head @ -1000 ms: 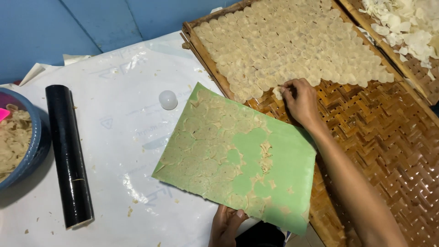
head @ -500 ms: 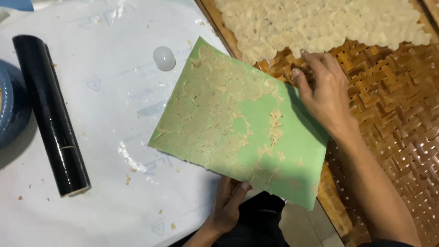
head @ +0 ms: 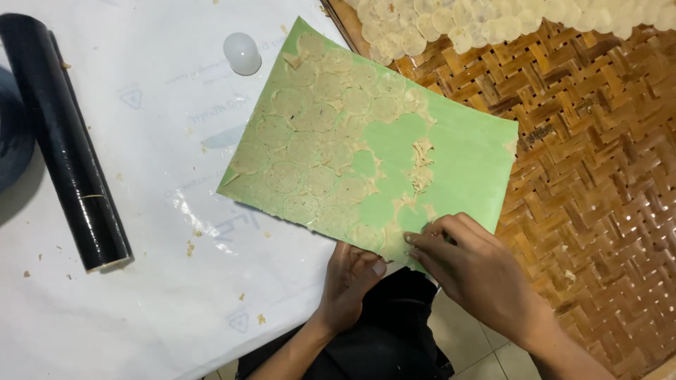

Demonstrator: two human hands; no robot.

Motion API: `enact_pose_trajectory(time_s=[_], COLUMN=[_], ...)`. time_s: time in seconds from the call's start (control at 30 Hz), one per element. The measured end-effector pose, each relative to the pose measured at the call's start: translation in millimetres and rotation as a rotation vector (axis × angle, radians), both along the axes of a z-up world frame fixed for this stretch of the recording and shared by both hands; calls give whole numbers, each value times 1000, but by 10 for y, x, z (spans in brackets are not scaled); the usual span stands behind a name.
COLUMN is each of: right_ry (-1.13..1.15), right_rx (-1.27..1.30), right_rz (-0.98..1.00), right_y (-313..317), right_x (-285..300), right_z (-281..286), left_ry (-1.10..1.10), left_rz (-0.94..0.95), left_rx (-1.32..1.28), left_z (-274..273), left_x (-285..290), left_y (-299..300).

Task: Peeling small circular food pieces from a green mat and arranging them on a bamboo drying tray.

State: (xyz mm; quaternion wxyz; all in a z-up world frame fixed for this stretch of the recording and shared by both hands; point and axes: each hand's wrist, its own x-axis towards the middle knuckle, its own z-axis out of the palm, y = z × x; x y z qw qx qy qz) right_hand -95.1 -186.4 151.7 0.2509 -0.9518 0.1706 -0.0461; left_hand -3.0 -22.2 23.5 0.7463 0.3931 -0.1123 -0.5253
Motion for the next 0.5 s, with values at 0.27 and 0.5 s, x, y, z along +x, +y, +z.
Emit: enact_pose_trajectory(time_s=[0.27,0.5], right_ry=[12,68], right_rx=[-48,-102], right_rz=[-127,-178], right_y=[21,-50], right_x=[-119,-220], right_z=[-7,39], left_ry=[36,-52], left_rz=[28,19], left_rx=[-25,-101], left_z=[73,200], left_x=[-109,-134], left_y=[-63,-142])
